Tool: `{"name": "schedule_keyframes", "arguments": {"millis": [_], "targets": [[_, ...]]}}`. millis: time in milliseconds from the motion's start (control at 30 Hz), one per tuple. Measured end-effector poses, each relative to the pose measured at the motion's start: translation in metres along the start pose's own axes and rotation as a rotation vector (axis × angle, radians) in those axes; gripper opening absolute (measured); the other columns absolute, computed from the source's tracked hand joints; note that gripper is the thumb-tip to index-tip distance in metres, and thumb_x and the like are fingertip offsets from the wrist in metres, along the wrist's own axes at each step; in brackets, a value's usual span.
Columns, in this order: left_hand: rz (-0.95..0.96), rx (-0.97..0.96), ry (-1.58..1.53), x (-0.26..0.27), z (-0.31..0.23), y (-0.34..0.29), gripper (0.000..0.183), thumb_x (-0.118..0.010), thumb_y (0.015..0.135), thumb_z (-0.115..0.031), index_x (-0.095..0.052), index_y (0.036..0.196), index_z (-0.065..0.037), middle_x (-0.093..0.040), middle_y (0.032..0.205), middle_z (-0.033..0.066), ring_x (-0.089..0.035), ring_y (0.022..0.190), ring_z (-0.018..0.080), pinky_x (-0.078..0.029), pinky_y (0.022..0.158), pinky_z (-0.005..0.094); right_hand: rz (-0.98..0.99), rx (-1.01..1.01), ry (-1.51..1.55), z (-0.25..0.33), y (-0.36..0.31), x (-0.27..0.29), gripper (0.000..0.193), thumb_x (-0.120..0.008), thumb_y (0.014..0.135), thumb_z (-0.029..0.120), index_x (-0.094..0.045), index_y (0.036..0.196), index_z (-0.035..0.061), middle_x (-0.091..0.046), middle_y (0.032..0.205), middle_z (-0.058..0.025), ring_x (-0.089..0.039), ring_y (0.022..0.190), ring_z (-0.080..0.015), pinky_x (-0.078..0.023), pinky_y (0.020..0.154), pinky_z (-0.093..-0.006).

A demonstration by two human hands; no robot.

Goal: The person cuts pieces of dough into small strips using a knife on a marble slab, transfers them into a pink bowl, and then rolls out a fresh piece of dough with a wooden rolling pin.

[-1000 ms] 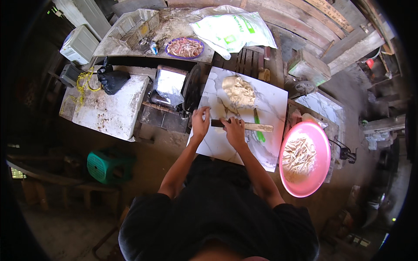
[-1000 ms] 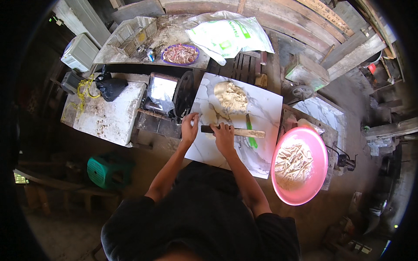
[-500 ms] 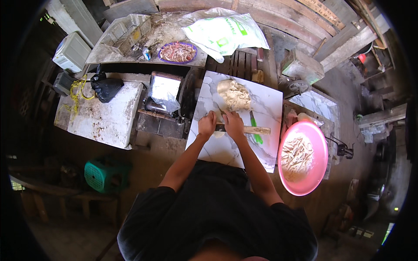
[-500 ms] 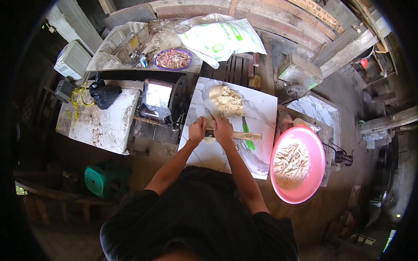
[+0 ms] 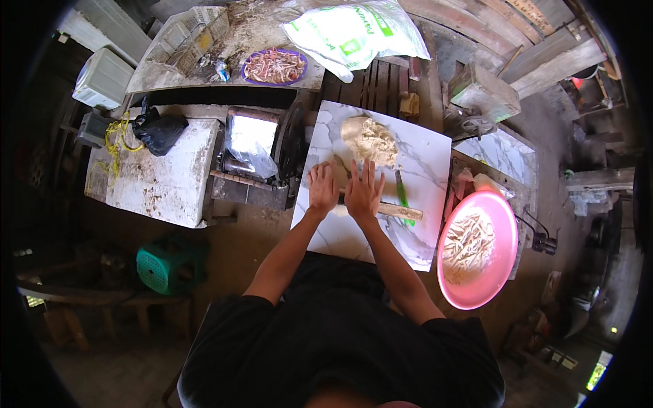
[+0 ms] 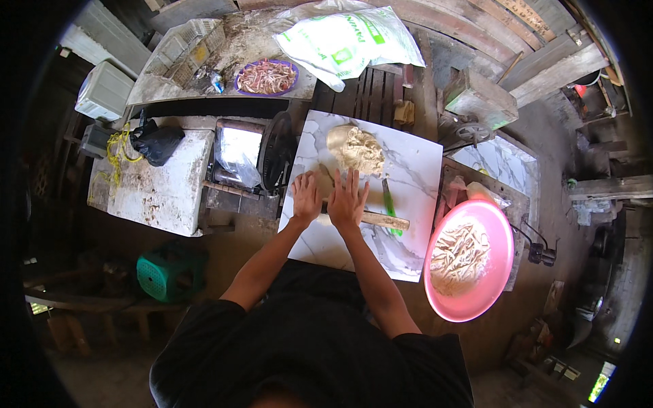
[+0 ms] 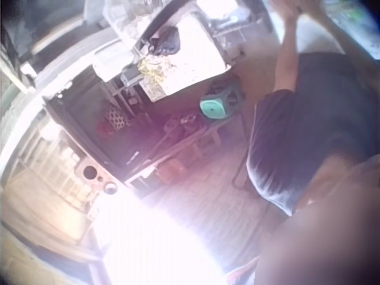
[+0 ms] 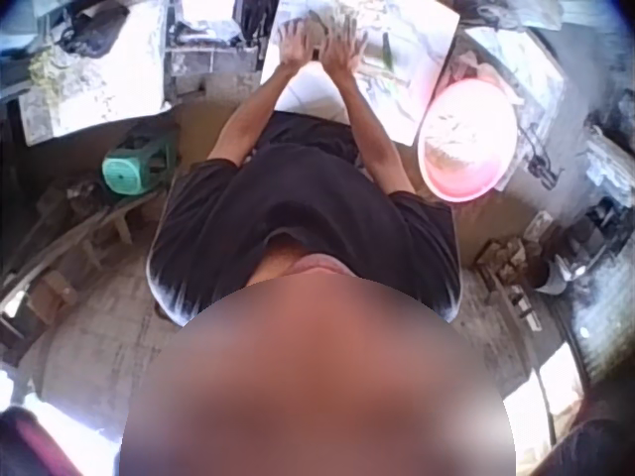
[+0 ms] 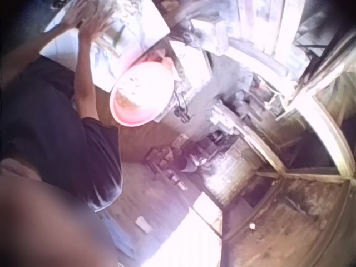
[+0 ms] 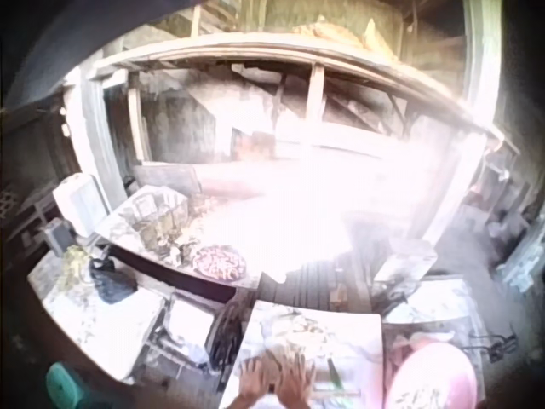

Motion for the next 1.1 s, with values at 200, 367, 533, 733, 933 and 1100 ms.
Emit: {"name": "schedule_keyframes", "arguments": {"millis": [200, 367, 533, 733, 933, 1100], "targets": [[0.062, -0.006, -0.007, 0.002, -0.003, -0.006, 0.039, -0.042, 0.073, -0.012, -0.043, 0.111, -0.004, -0.041, 0.112, 0.0119, -0.033, 0.106, 0.0312, -0.025, 0.089, 0.0430, -0.015, 0.012, -0.008, 0.001, -0.003, 0.001, 0.047, -0.036, 0.083, 0.027, -0.029, 0.128, 0.0170, -0.022, 0.134, -0.0127, -0.014, 0.127, -0.0250, -0.005, 0.099, -0.0508], [0.041, 0.027, 0.069, -0.004, 0.005, 0.005, 0.047, -0.042, 0.073, -0.013, -0.036, 0.119, -0.006, -0.033, 0.121, 0.0168, -0.028, 0.111, 0.0350, -0.020, 0.093, 0.0450, -0.022, 0.011, -0.003, 0.000, 0.011, 0.001, 0.048, -0.036, 0.084, 0.029, -0.028, 0.129, 0.0171, -0.018, 0.136, -0.0137, -0.013, 0.127, -0.0265, -0.004, 0.099, -0.0517], [0.054, 0.108, 0.093, -0.007, 0.004, 0.013, 0.056, -0.041, 0.073, -0.012, -0.026, 0.127, -0.009, -0.020, 0.131, 0.0194, -0.021, 0.118, 0.0370, -0.012, 0.098, 0.0463, -0.070, 0.038, 0.013, -0.002, 0.021, -0.003, 0.047, -0.036, 0.085, 0.032, -0.030, 0.129, 0.0173, -0.018, 0.136, -0.0125, -0.013, 0.127, -0.0255, -0.004, 0.099, -0.0519], [0.085, 0.092, 0.081, 0.001, 0.002, -0.005, 0.058, -0.041, 0.073, -0.010, -0.024, 0.129, -0.009, -0.017, 0.133, 0.0196, -0.017, 0.121, 0.0366, -0.009, 0.100, 0.0460, -0.048, 0.074, 0.015, 0.003, -0.005, -0.004, 0.044, -0.036, 0.085, 0.031, -0.033, 0.127, 0.0177, -0.022, 0.135, -0.0101, -0.016, 0.127, -0.0231, -0.005, 0.099, -0.0517], [0.043, 0.068, 0.067, -0.005, 0.004, 0.005, 0.058, -0.042, 0.073, -0.009, -0.024, 0.128, -0.009, -0.017, 0.133, 0.0196, -0.018, 0.121, 0.0362, -0.010, 0.100, 0.0456, -0.053, 0.062, -0.043, -0.003, 0.006, -0.011, 0.044, -0.034, 0.085, 0.031, -0.033, 0.127, 0.0186, -0.023, 0.135, -0.0098, -0.016, 0.127, -0.0230, -0.004, 0.099, -0.0520], [0.023, 0.084, 0.061, -0.007, 0.000, 0.023, 0.058, -0.042, 0.073, -0.010, -0.025, 0.128, -0.008, -0.017, 0.133, 0.0198, -0.018, 0.120, 0.0362, -0.010, 0.100, 0.0458, -0.080, 0.072, -0.066, -0.003, 0.028, -0.010, 0.044, -0.031, 0.086, 0.032, -0.030, 0.129, 0.0195, -0.022, 0.135, -0.0095, -0.015, 0.127, -0.0227, -0.003, 0.099, -0.0527]]}}
Point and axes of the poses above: each hand's wrist, its own y-axis towards the middle knuckle, its own x-axis out of the back of the hand, z = x × y, the point moved 5 cm from there along y, towards the middle knuckle
